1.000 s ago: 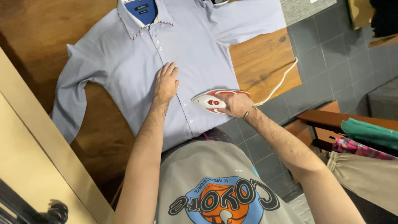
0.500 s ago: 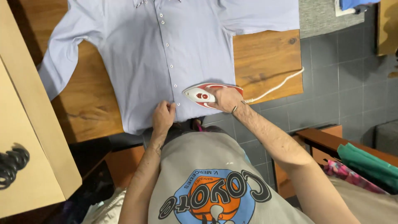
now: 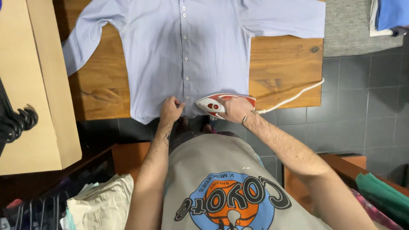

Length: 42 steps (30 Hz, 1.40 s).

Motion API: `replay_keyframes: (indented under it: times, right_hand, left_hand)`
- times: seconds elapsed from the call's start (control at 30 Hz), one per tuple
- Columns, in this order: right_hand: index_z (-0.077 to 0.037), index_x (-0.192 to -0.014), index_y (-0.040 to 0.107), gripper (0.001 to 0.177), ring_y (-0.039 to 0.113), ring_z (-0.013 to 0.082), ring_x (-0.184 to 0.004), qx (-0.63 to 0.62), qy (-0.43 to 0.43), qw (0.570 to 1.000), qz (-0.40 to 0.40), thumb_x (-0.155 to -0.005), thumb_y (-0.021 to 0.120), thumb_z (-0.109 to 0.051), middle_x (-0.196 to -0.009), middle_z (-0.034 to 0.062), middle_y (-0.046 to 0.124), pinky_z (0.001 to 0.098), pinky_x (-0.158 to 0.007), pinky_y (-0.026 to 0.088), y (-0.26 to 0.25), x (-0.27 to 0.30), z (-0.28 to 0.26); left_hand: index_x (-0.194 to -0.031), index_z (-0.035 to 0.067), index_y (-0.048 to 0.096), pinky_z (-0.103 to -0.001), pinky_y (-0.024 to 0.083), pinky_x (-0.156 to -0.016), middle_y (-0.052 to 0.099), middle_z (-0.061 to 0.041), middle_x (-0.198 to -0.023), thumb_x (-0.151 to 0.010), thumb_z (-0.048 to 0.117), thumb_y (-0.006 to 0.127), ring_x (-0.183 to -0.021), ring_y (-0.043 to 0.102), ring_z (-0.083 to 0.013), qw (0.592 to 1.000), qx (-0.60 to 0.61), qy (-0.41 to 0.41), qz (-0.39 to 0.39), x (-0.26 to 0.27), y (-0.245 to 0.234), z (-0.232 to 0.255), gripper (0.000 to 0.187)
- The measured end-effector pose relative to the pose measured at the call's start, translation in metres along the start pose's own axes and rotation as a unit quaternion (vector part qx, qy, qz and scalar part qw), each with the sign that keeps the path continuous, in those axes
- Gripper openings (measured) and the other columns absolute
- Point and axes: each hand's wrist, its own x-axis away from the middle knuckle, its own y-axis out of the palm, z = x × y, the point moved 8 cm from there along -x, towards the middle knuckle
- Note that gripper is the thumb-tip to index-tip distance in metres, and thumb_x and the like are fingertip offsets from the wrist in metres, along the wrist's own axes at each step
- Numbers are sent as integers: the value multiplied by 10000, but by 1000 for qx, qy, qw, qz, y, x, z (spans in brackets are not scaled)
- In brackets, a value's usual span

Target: Ironing a light blue button-down shirt on a wooden table in a stockroom

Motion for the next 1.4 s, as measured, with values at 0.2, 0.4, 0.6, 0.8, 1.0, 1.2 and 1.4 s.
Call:
replay_keyframes:
  times: [0.2,0.4,0.6,0.8,1.0,1.2,1.4]
  right_hand:
    - [-302,-1014,783,494,764,240,-833,116,3,993,6,-709,707,-683,-824,-7,769,424,-656,642,32,-18,-12]
    - [-138,-1471,480,658,666,461,-1166,-184,41,982,2,-935,608,-498,-1180,308,706,593,-1004,538,9,16,26]
    - [-61,-1540,330,642,580,493,-1265,-312,117,939,82,-1015,527,-375,-1284,367,620,590,-1112,460,-30,14,19]
    - [-87,-1528,373,648,633,470,-1205,-312,179,921,149,-992,525,-417,-1203,326,676,564,-1048,514,-19,-16,47]
    - [-32,-1482,405,639,637,483,-1197,-311,233,900,197,-1010,487,-454,-1201,352,669,575,-1046,511,-19,-51,95]
    - [-42,-1392,433,570,657,467,-1176,-316,293,870,239,-1018,444,-471,-1176,334,685,554,-1027,525,-13,-112,154]
    - [-36,-1302,473,518,660,472,-1164,-339,331,842,259,-1012,463,-466,-1154,339,682,546,-1006,534,-21,-115,167]
  left_hand:
    - [-926,131,626,-447,544,-916,656,-132,-922,-928,446,685,-1028,687,-345,996,-27,-62,-58,-16,10,-9,320]
    - [-916,104,590,-463,557,-928,657,-174,-966,-808,646,754,-1051,681,-379,992,-30,-86,-83,10,-47,57,576]
    - [-990,100,546,-470,565,-944,644,-175,-1042,-736,584,843,-1087,682,-387,988,-55,-98,-105,14,-49,65,622]
    - [-995,100,545,-482,575,-938,639,-179,-1070,-712,602,847,-1087,681,-411,988,-60,-96,-102,12,-44,60,652]
    - [-1018,118,540,-497,576,-938,636,-167,-1100,-712,623,841,-1108,682,-400,984,-70,-116,-119,11,-42,59,663]
    - [-1015,109,539,-495,574,-941,645,-194,-1089,-698,646,825,-1090,680,-428,987,-78,-98,-100,12,-41,58,686]
    - [-1015,106,541,-490,582,-917,648,-190,-1075,-700,660,818,-1069,689,-421,986,-92,-87,-107,7,-34,50,695]
